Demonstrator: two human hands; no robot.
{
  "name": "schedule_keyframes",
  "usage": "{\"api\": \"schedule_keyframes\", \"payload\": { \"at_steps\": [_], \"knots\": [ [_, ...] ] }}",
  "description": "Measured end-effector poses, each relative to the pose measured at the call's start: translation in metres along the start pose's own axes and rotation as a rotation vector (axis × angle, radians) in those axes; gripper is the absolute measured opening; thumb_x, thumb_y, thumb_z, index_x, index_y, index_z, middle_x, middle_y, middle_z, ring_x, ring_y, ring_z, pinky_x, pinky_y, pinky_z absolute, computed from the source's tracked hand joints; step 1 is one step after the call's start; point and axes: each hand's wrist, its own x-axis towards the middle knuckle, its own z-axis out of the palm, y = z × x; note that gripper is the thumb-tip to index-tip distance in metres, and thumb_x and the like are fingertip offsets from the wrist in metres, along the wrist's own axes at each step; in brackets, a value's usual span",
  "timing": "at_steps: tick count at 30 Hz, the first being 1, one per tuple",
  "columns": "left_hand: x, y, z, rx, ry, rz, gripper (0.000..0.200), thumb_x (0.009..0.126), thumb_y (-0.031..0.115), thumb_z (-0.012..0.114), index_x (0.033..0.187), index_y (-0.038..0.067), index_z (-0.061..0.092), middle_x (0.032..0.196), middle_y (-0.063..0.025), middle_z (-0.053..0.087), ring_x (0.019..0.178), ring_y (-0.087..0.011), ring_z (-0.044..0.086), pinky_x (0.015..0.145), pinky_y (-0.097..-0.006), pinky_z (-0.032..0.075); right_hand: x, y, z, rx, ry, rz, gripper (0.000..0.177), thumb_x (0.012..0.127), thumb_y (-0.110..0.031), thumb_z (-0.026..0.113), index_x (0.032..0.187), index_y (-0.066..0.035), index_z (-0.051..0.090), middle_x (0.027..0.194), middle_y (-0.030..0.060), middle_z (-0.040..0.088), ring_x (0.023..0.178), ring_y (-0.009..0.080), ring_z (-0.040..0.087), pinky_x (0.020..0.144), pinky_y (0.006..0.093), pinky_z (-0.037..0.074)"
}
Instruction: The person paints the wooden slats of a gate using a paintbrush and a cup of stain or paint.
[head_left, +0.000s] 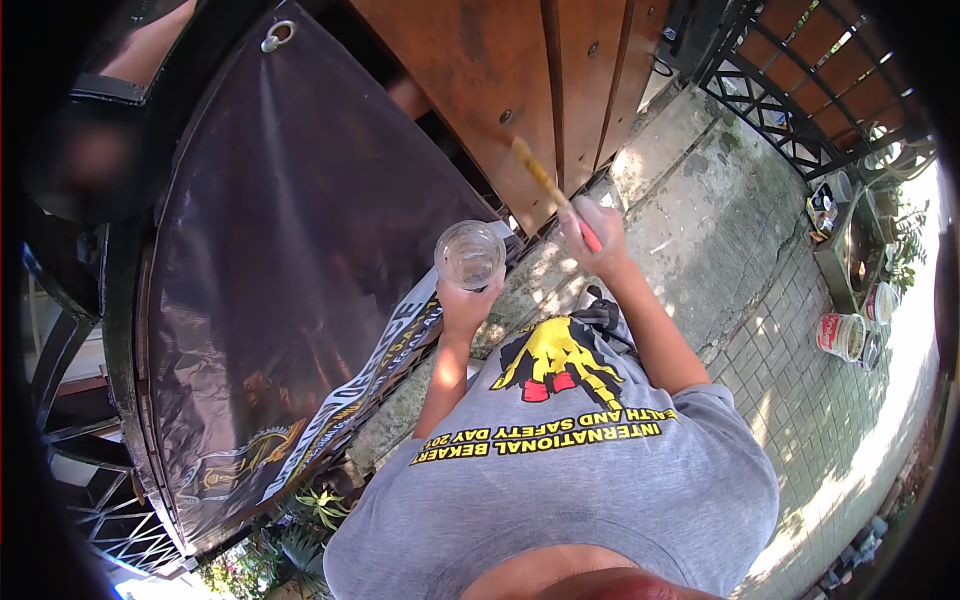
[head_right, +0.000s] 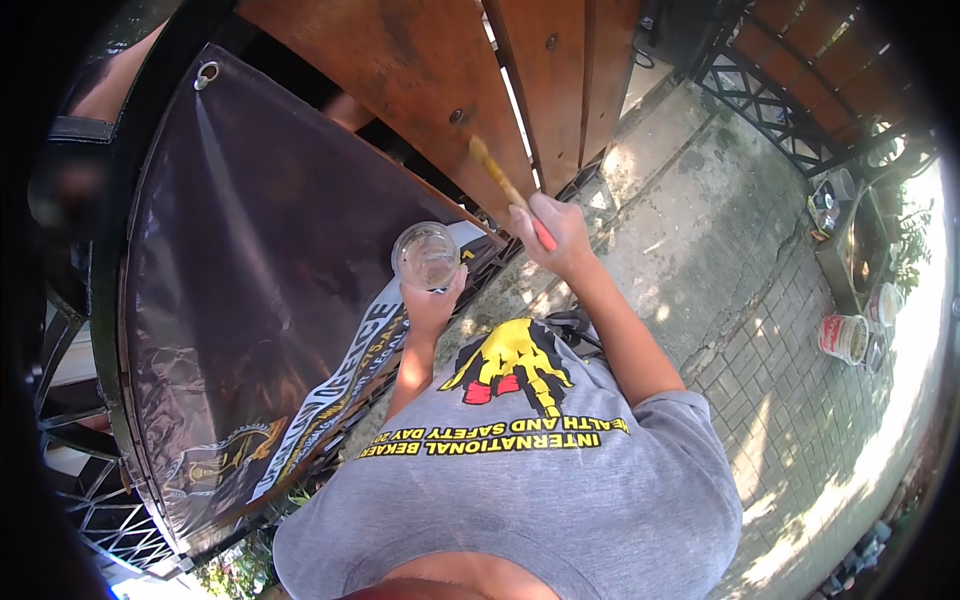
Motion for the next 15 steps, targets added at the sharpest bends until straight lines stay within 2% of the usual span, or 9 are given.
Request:
{"api": "schedule_keyframes", "payload": {
  "at_steps": [2, 6, 7, 10, 11, 15],
  "knots": [
    [0.001, 0.004, 0.001, -0.004, 0.005, 0.012, 0.065, 0.076, 0.005, 0.088, 0.132, -0.001, 0.055, 0.115, -0.0093, 0.068, 0.097, -0.016, 0.068, 0.085, -0.0307, 0.056, 0.0, 0.011, 0.008, 0.066, 0.092, 0.062, 0.027, 0.094, -0.012, 0.068, 0.073, -0.005, 0.052, 0.062, 0.0166, 0.053, 0.055, 0.0386, 0.058, 0.049, 0.044, 0.044],
    [0.006, 0.009, 0.006, -0.002, -0.006, 0.033, 0.063, 0.076, 0.004, 0.088, 0.13, -0.001, 0.057, 0.114, -0.0092, 0.069, 0.097, -0.0159, 0.068, 0.085, -0.0302, 0.056, -0.014, 0.013, 0.03, 0.091, -0.082, 0.164, 0.025, 0.095, -0.014, 0.066, 0.076, -0.004, 0.053, 0.061, 0.0186, 0.054, 0.054, 0.0402, 0.059, 0.05, 0.0452, 0.045],
    [0.007, 0.009, 0.007, -0.02, -0.009, 0.027, 0.062, 0.075, 0.004, 0.088, 0.129, -0.001, 0.057, 0.114, -0.0092, 0.069, 0.097, -0.0159, 0.068, 0.086, -0.0302, 0.056, -0.016, 0.007, 0.027, 0.001, -0.14, 0.07, 0.027, 0.095, -0.016, 0.067, 0.075, -0.004, 0.054, 0.06, 0.0196, 0.055, 0.054, 0.0415, 0.06, 0.051, 0.0464, 0.046],
    [0.001, 0.002, 0.009, -0.045, -0.029, 0.012, 0.062, 0.075, 0.003, 0.088, 0.129, -0.001, 0.058, 0.114, -0.0093, 0.069, 0.098, -0.0161, 0.068, 0.086, -0.0304, 0.056, -0.031, 0.018, 0.038, -0.192, -0.243, 0.035, 0.031, 0.095, -0.017, 0.067, 0.071, -0.004, 0.053, 0.059, 0.0192, 0.055, 0.054, 0.0419, 0.06, 0.052, 0.047, 0.046],
    [0.002, -0.002, 0.009, -0.048, -0.037, 0.015, 0.062, 0.075, 0.003, 0.088, 0.129, -0.001, 0.058, 0.114, -0.0094, 0.069, 0.099, -0.0161, 0.068, 0.087, -0.0304, 0.056, -0.035, 0.028, 0.041, -0.206, -0.216, 0.029, 0.035, 0.096, -0.017, 0.067, 0.068, -0.004, 0.05, 0.057, 0.0188, 0.051, 0.052, 0.0419, 0.057, 0.05, 0.0465, 0.044],
    [0.0, 0.009, 0.005, -0.015, -0.001, 0.043, 0.06, 0.075, 0.002, 0.087, 0.128, -0.001, 0.058, 0.114, -0.0097, 0.069, 0.1, -0.0163, 0.068, 0.087, -0.0308, 0.056, -0.008, -0.001, 0.021, 0.064, 0.115, 0.241, 0.036, 0.099, -0.016, 0.064, 0.07, -0.003, 0.048, 0.058, 0.0199, 0.049, 0.051, 0.0438, 0.051, 0.048, 0.045, 0.04]
  ]
}}
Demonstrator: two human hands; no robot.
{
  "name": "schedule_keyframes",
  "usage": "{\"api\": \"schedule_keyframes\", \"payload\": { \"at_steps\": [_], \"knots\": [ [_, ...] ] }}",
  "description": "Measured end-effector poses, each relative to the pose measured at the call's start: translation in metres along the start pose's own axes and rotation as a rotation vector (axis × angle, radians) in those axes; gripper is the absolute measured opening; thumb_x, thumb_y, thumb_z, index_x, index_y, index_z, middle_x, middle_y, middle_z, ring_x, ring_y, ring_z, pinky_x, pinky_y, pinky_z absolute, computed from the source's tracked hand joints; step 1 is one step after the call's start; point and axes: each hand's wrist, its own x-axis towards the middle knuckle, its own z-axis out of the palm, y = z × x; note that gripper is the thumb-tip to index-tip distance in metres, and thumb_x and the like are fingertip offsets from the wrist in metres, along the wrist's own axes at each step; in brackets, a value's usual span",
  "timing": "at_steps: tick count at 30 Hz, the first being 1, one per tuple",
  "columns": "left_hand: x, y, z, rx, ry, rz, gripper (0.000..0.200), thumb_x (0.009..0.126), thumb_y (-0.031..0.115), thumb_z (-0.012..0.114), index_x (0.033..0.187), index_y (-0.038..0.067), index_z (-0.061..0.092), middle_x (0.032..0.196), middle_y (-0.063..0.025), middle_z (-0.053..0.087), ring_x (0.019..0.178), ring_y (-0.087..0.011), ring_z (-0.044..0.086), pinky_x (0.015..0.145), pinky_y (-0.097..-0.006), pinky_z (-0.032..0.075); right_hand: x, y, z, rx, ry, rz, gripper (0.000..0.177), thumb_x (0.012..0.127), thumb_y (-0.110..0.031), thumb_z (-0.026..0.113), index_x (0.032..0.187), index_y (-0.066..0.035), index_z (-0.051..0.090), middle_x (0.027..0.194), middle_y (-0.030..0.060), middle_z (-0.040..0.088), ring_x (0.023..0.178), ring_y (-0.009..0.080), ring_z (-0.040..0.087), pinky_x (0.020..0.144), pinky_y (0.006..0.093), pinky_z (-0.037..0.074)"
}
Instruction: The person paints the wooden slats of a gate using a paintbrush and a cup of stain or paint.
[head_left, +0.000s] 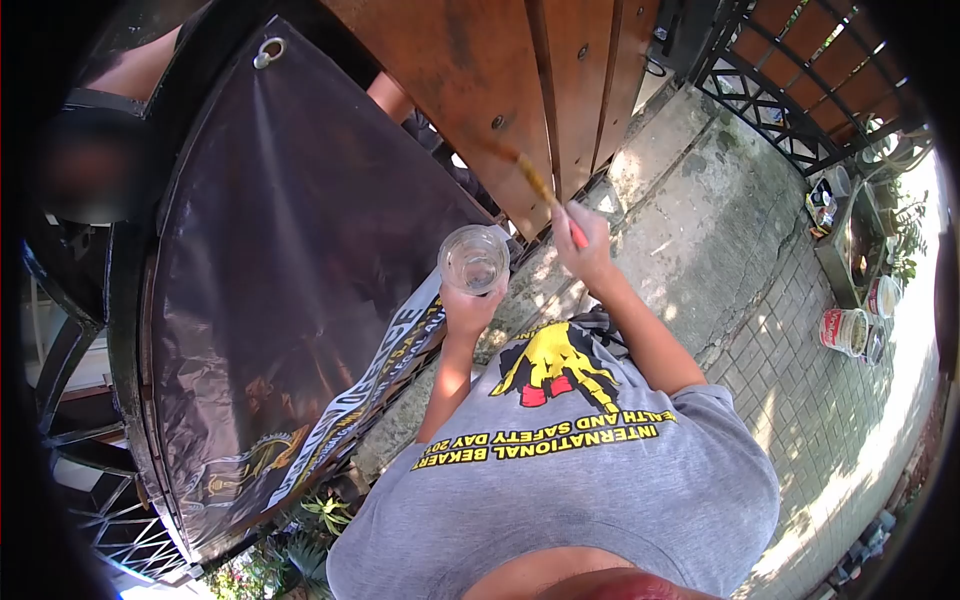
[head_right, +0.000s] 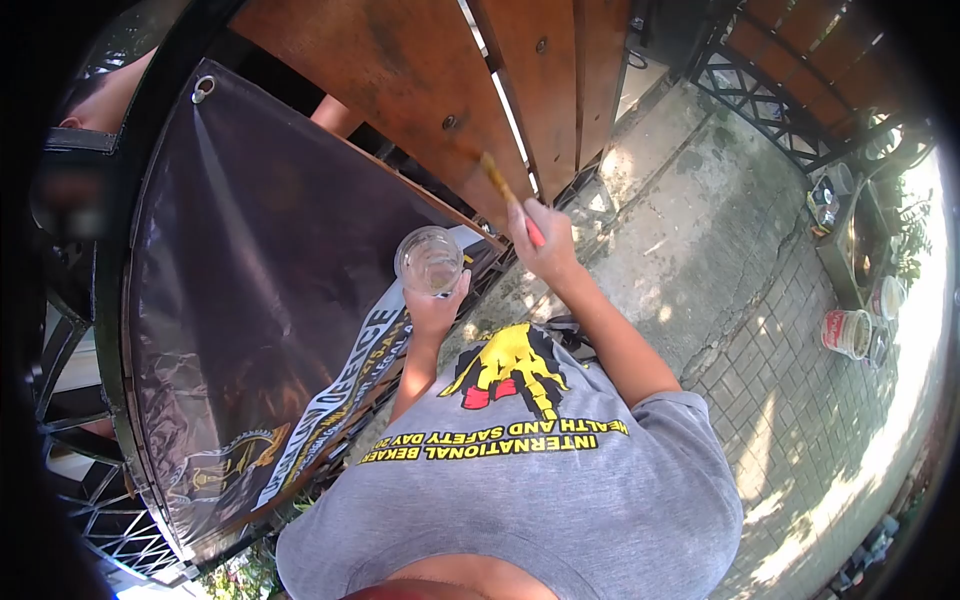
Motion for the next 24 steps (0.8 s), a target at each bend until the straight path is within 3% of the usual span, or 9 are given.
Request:
{"api": "schedule_keyframes", "payload": {
  "at_steps": [3, 8, 11, 15, 20, 24],
  "knots": [
    [-0.001, 0.003, 0.003, -0.007, -0.017, -0.037, 0.06, 0.075, 0.003, 0.087, 0.128, -0.001, 0.058, 0.114, -0.0096, 0.069, 0.1, -0.016, 0.068, 0.087, -0.031, 0.056, 0.005, 0.006, 0.004, -0.016, -0.045, -0.079, 0.035, 0.099, -0.018, 0.065, 0.072, -0.003, 0.047, 0.062, 0.0209, 0.052, 0.055, 0.0443, 0.053, 0.05, 0.046, 0.042],
    [0.0, -0.001, 0.004, 0.054, -0.051, 0.087, 0.062, 0.075, 0.002, 0.087, 0.128, -0.001, 0.057, 0.113, -0.0091, 0.069, 0.096, -0.0147, 0.068, 0.085, -0.03, 0.057, -0.007, 0.042, 0.002, -0.121, -0.391, -0.148, 0.032, 0.098, -0.02, 0.064, 0.075, -0.003, 0.049, 0.066, 0.0218, 0.057, 0.063, 0.0451, 0.06, 0.057, 0.0499, 0.047],
    [-0.005, -0.002, 0.008, 0.035, -0.05, -0.016, 0.063, 0.075, 0.002, 0.087, 0.129, -0.001, 0.056, 0.113, -0.0092, 0.069, 0.093, -0.0142, 0.068, 0.082, -0.0295, 0.057, 0.001, 0.046, -0.012, -0.051, -0.264, -0.157, 0.029, 0.098, -0.019, 0.065, 0.076, -0.004, 0.052, 0.065, 0.0206, 0.057, 0.06, 0.0435, 0.06, 0.055, 0.049, 0.046],
    [-0.006, 0.0, 0.012, 0.031, -0.045, -0.008, 0.064, 0.075, 0.002, 0.087, 0.13, -0.001, 0.056, 0.113, -0.009, 0.069, 0.092, -0.0145, 0.068, 0.081, -0.0298, 0.058, 0.006, 0.017, -0.015, -0.007, -0.071, -0.053, 0.03, 0.098, -0.018, 0.065, 0.076, -0.005, 0.052, 0.064, 0.0186, 0.056, 0.056, 0.0406, 0.058, 0.051, 0.0465, 0.045],
    [0.0, 0.003, 0.016, -0.03, -0.058, -0.008, 0.064, 0.075, 0.004, 0.088, 0.13, -0.001, 0.056, 0.112, -0.0089, 0.069, 0.092, -0.015, 0.068, 0.083, -0.0304, 0.057, -0.019, 0.045, 0.015, -0.053, -0.338, -0.181, 0.032, 0.096, -0.024, 0.068, 0.076, -0.005, 0.05, 0.065, 0.0209, 0.058, 0.059, 0.0449, 0.06, 0.054, 0.0511, 0.046],
    [0.0, 0.003, 0.01, 0.023, -0.059, -0.003, 0.065, 0.074, 0.006, 0.088, 0.13, -0.001, 0.056, 0.11, -0.009, 0.071, 0.094, -0.0154, 0.069, 0.085, -0.031, 0.057, -0.025, 0.044, 0.005, -0.114, -0.338, -0.18, 0.031, 0.096, -0.019, 0.067, 0.075, -0.005, 0.049, 0.063, 0.0204, 0.057, 0.059, 0.0443, 0.059, 0.052, 0.05, 0.045]
  ]
}}
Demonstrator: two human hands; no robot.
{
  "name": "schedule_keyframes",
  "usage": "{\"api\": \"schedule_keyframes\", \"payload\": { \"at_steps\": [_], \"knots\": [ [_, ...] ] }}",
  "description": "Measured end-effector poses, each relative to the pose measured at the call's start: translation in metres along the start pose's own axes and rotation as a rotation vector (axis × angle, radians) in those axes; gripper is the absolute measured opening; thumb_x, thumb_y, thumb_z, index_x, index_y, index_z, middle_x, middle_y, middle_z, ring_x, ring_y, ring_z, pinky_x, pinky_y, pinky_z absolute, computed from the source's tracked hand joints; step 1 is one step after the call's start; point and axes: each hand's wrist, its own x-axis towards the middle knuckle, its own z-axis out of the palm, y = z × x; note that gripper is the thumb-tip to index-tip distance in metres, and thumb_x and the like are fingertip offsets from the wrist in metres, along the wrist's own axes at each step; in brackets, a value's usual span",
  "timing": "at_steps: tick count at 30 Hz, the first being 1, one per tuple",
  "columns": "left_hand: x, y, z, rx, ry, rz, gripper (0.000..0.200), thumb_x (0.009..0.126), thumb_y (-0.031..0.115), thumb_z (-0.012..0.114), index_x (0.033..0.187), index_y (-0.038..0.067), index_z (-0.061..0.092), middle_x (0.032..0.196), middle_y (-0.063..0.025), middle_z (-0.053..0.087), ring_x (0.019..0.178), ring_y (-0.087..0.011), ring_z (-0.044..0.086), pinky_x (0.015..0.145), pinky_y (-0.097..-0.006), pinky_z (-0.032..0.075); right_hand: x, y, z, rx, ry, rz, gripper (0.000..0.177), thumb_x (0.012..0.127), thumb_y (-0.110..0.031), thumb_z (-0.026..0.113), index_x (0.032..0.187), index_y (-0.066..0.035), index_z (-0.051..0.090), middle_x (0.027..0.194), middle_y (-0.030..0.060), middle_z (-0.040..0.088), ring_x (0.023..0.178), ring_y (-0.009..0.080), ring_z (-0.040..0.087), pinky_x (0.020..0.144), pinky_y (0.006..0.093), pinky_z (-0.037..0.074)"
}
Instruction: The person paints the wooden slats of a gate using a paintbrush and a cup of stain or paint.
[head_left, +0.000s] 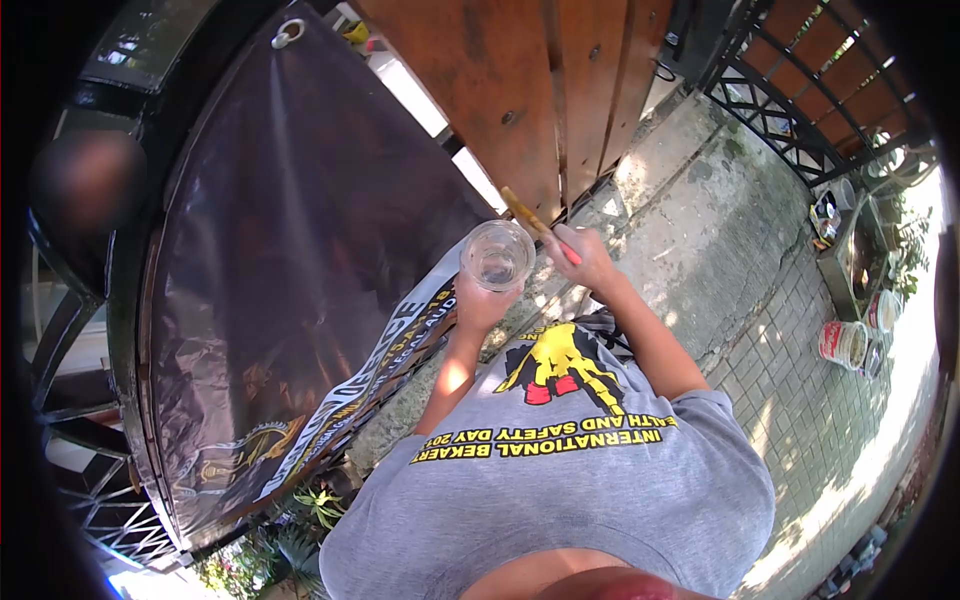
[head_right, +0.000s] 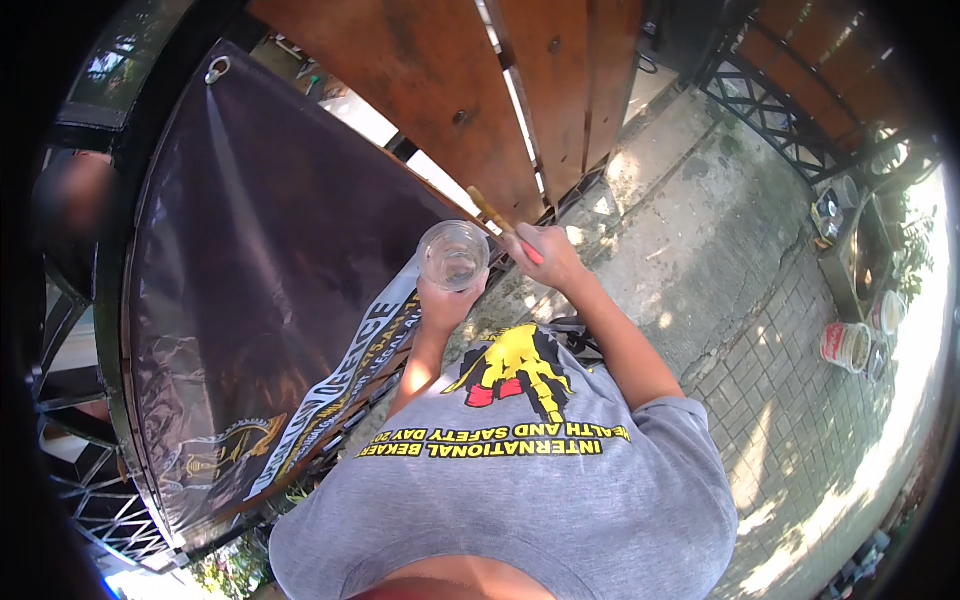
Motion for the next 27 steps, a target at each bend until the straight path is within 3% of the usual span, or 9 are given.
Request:
{"api": "schedule_keyframes", "payload": {
  "at_steps": [4, 8, 11, 16, 19, 23, 27],
  "knots": [
    [-0.002, -0.001, -0.001, -0.011, 0.033, -0.013, 0.067, 0.073, 0.008, 0.089, 0.131, 0.0, 0.056, 0.11, -0.0101, 0.071, 0.094, -0.0175, 0.07, 0.084, -0.032, 0.057, 0.024, -0.028, -0.027, 0.089, 0.237, -0.043, 0.028, 0.093, -0.009, 0.068, 0.074, -0.005, 0.047, 0.061, 0.0184, 0.054, 0.055, 0.0426, 0.057, 0.05, 0.0465, 0.044],
    [-0.01, -0.01, 0.0, -0.01, 0.043, 0.013, 0.066, 0.073, 0.008, 0.089, 0.131, -0.001, 0.056, 0.109, -0.0097, 0.072, 0.092, -0.0175, 0.07, 0.083, -0.0322, 0.057, 0.028, -0.03, -0.018, 0.08, 0.059, -0.112, 0.028, 0.094, -0.012, 0.068, 0.077, -0.005, 0.048, 0.061, 0.0178, 0.052, 0.054, 0.0417, 0.056, 0.05, 0.047, 0.044],
    [-0.004, -0.013, 0.0, -0.017, 0.034, 0.017, 0.064, 0.073, 0.008, 0.089, 0.129, -0.001, 0.057, 0.108, -0.0097, 0.072, 0.091, -0.0174, 0.07, 0.083, -0.0323, 0.057, 0.026, 0.002, -0.022, -0.057, 0.078, -0.066, 0.028, 0.095, -0.014, 0.068, 0.077, -0.005, 0.048, 0.062, 0.0185, 0.052, 0.055, 0.0427, 0.055, 0.051, 0.0478, 0.044],
    [-0.008, -0.013, -0.003, 0.004, 0.052, -0.038, 0.062, 0.073, 0.009, 0.089, 0.126, 0.0, 0.059, 0.106, -0.0097, 0.072, 0.09, -0.0163, 0.07, 0.082, -0.0323, 0.057, 0.036, 0.05, -0.011, -0.06, 0.366, 0.243, 0.031, 0.098, -0.016, 0.065, 0.075, -0.003, 0.049, 0.059, 0.0207, 0.051, 0.052, 0.0414, 0.053, 0.05, 0.0454, 0.041],
    [-0.01, -0.006, -0.007, 0.006, 0.07, -0.013, 0.061, 0.074, 0.009, 0.089, 0.126, 0.0, 0.059, 0.106, -0.01, 0.072, 0.091, -0.0158, 0.069, 0.082, -0.032, 0.057, 0.033, 0.049, -0.006, 0.006, 0.355, 0.297, 0.027, 0.101, -0.016, 0.059, 0.078, -0.002, 0.052, 0.059, 0.0181, 0.049, 0.049, 0.0342, 0.049, 0.05, 0.0416, 0.042],
    [-0.015, -0.011, -0.009, 0.007, 0.042, -0.067, 0.061, 0.074, 0.009, 0.089, 0.126, -0.001, 0.059, 0.107, -0.0105, 0.072, 0.092, -0.0161, 0.07, 0.082, -0.0321, 0.057, 0.026, -0.017, 0.002, 0.057, 0.213, -0.015, 0.031, 0.096, -0.014, 0.066, 0.074, -0.004, 0.048, 0.06, 0.0194, 0.052, 0.053, 0.0412, 0.054, 0.05, 0.0456, 0.042],
    [-0.012, -0.01, -0.006, -0.01, 0.044, -0.065, 0.06, 0.074, 0.008, 0.089, 0.126, -0.001, 0.06, 0.107, -0.0104, 0.072, 0.092, -0.0165, 0.07, 0.082, -0.0321, 0.057, 0.022, -0.027, -0.003, 0.055, 0.1, -0.132, 0.031, 0.095, -0.012, 0.068, 0.073, -0.004, 0.047, 0.061, 0.0187, 0.051, 0.052, 0.0405, 0.054, 0.049, 0.0463, 0.042]
  ]
}}
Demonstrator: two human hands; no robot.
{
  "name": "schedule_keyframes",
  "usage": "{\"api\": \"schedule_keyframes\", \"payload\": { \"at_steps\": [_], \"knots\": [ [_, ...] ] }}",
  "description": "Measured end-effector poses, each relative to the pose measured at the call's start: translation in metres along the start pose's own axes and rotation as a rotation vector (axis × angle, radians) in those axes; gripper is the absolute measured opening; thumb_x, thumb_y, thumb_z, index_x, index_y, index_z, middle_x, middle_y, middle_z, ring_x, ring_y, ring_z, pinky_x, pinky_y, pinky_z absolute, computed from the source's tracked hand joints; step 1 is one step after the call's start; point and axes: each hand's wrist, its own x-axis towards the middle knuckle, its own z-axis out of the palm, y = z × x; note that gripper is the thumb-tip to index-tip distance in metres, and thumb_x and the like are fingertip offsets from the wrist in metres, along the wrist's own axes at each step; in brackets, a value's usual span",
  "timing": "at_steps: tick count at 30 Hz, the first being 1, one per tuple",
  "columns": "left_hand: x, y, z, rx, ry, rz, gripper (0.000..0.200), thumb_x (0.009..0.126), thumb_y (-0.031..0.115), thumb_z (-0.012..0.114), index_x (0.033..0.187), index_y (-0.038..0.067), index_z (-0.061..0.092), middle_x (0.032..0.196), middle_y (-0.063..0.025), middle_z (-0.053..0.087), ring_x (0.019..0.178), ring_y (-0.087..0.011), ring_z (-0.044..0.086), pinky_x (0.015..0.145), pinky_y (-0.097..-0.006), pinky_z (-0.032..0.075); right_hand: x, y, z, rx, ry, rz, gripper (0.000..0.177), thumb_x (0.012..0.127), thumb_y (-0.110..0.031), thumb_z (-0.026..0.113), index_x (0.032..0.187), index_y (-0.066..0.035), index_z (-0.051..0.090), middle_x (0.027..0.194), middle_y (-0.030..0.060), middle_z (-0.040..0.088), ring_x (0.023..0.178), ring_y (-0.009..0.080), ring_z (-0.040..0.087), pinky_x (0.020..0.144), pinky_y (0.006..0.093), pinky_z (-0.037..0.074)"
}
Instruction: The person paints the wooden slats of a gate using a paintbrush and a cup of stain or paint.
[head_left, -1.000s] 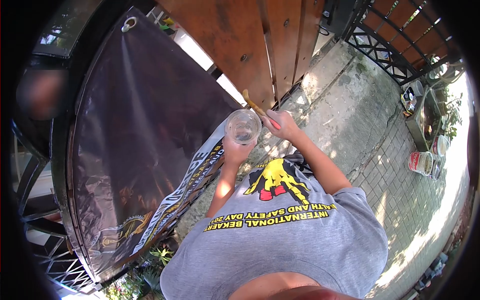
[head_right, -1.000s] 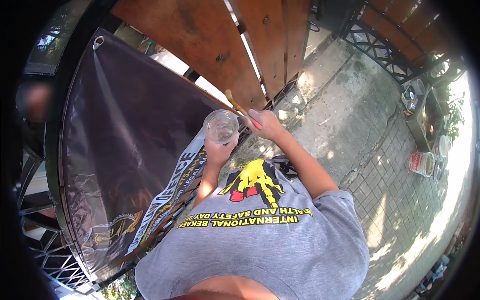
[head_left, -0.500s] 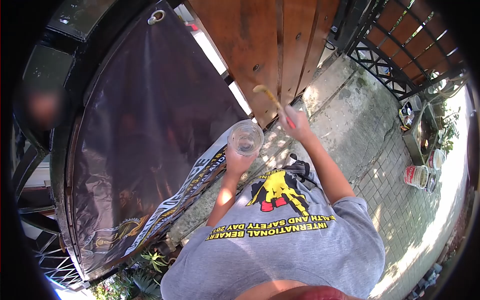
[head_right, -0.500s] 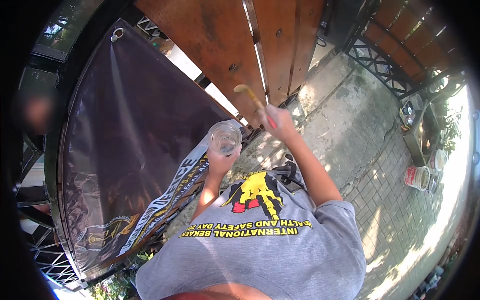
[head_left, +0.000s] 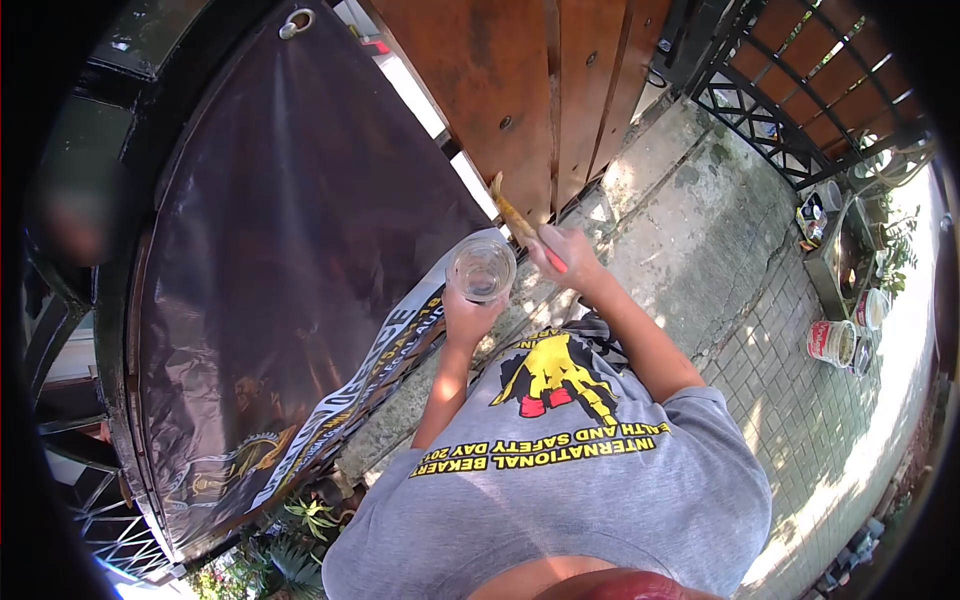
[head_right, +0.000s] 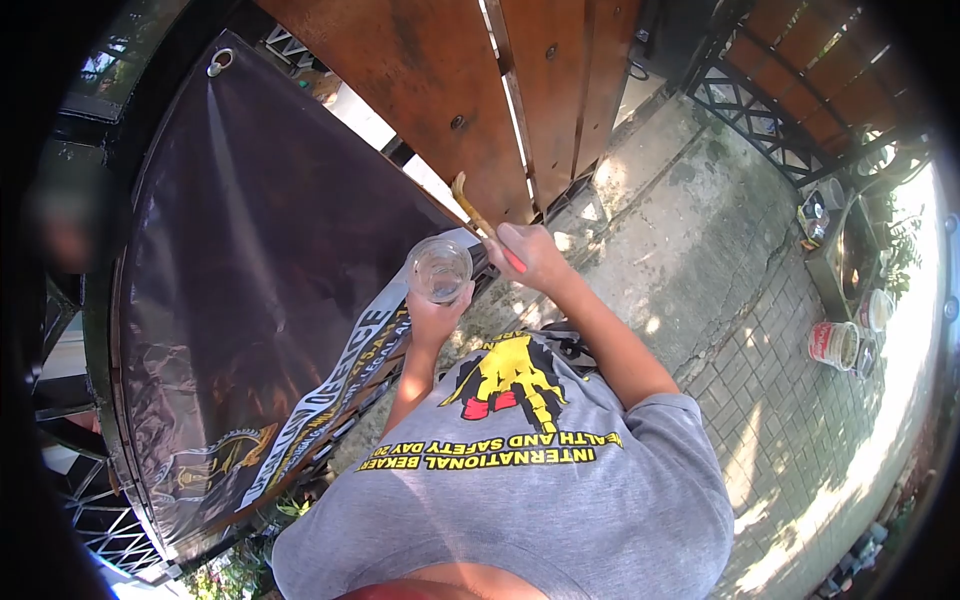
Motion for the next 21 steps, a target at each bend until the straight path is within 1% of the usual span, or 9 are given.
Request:
{"api": "schedule_keyframes", "payload": {
  "at_steps": [2, 3, 6, 9, 12, 14, 16, 19, 21],
  "knots": [
    [0.001, 0.001, 0.0, 0.009, 0.001, -0.001, 0.06, 0.074, 0.008, 0.089, 0.125, -0.001, 0.06, 0.107, -0.0102, 0.072, 0.091, -0.0165, 0.07, 0.082, -0.0321, 0.057, 0.002, 0.006, -0.006, 0.024, 0.048, 0.033, 0.032, 0.095, -0.013, 0.069, 0.073, -0.004, 0.047, 0.061, 0.0185, 0.051, 0.051, 0.0401, 0.052, 0.049, 0.0463, 0.041],
    [0.002, 0.003, 0.0, 0.017, 0.0, -0.006, 0.059, 0.074, 0.008, 0.089, 0.124, -0.001, 0.06, 0.107, -0.0101, 0.072, 0.091, -0.0164, 0.07, 0.082, -0.032, 0.057, 0.002, 0.011, -0.002, 0.01, 0.151, 0.135, 0.034, 0.097, -0.014, 0.067, 0.072, -0.004, 0.046, 0.059, 0.0187, 0.05, 0.05, 0.0396, 0.051, 0.049, 0.0454, 0.04],
    [0.003, 0.0, 0.002, 0.048, -0.001, 0.004, 0.058, 0.074, 0.007, 0.089, 0.123, -0.001, 0.061, 0.107, -0.0098, 0.072, 0.091, -0.0163, 0.07, 0.081, -0.0319, 0.057, 0.021, 0.035, -0.011, -0.01, 0.306, 0.3, 0.035, 0.099, -0.015, 0.064, 0.071, -0.003, 0.047, 0.057, 0.0185, 0.049, 0.049, 0.0382, 0.05, 0.047, 0.0443, 0.039],
    [0.0, -0.003, 0.004, 0.041, -0.003, 0.02, 0.057, 0.074, 0.007, 0.089, 0.123, 0.0, 0.061, 0.107, -0.0093, 0.072, 0.091, -0.0162, 0.07, 0.082, -0.0321, 0.057, 0.032, 0.054, -0.014, -0.135, 0.385, 0.31, 0.035, 0.101, -0.014, 0.061, 0.07, -0.003, 0.048, 0.057, 0.0195, 0.049, 0.049, 0.039, 0.051, 0.047, 0.0454, 0.039],
    [-0.002, -0.003, 0.007, 0.023, 0.008, 0.036, 0.056, 0.074, 0.007, 0.088, 0.123, 0.0, 0.061, 0.107, -0.0091, 0.072, 0.091, -0.0161, 0.07, 0.082, -0.0322, 0.057, 0.025, 0.051, -0.004, -0.173, 0.383, 0.271, 0.035, 0.1, -0.018, 0.063, 0.071, -0.004, 0.049, 0.058, 0.0202, 0.051, 0.052, 0.0415, 0.054, 0.049, 0.0465, 0.042],
    [-0.002, -0.007, 0.01, 0.008, -0.004, 0.027, 0.061, 0.072, 0.008, 0.089, 0.125, 0.0, 0.059, 0.109, -0.0098, 0.071, 0.091, -0.0171, 0.07, 0.083, -0.0329, 0.057, 0.009, 0.024, 0.001, -0.059, 0.218, 0.217, 0.036, 0.098, -0.021, 0.065, 0.071, -0.004, 0.05, 0.059, 0.0206, 0.053, 0.055, 0.0439, 0.056, 0.051, 0.0473, 0.045],
    [-0.004, -0.018, 0.013, -0.013, -0.043, -0.002, 0.071, 0.069, 0.008, 0.089, 0.131, 0.001, 0.056, 0.112, -0.0114, 0.07, 0.092, -0.0191, 0.071, 0.084, -0.0341, 0.057, -0.006, 0.001, 0.008, -0.068, -0.012, 0.088, 0.035, 0.096, -0.023, 0.067, 0.071, -0.005, 0.051, 0.06, 0.0204, 0.054, 0.055, 0.0437, 0.057, 0.052, 0.0469, 0.048],
    [-0.001, -0.016, 0.013, 0.006, -0.068, 0.048, 0.071, 0.069, 0.009, 0.089, 0.131, 0.001, 0.056, 0.112, -0.0115, 0.07, 0.093, -0.0187, 0.071, 0.084, -0.0341, 0.058, -0.011, 0.0, 0.011, 0.038, -0.037, -0.032, 0.035, 0.097, -0.021, 0.067, 0.071, -0.005, 0.05, 0.06, 0.0204, 0.054, 0.053, 0.0436, 0.056, 0.051, 0.0466, 0.046],
    [-0.001, -0.002, 0.011, -0.026, -0.004, 0.039, 0.066, 0.072, 0.008, 0.089, 0.129, 0.0, 0.057, 0.109, -0.0102, 0.071, 0.092, -0.0171, 0.07, 0.084, -0.0329, 0.057, -0.012, 0.02, 0.012, -0.005, 0.06, 0.126, 0.035, 0.097, -0.02, 0.066, 0.071, -0.004, 0.05, 0.059, 0.02, 0.053, 0.052, 0.0424, 0.054, 0.05, 0.0458, 0.045]
  ]
}}
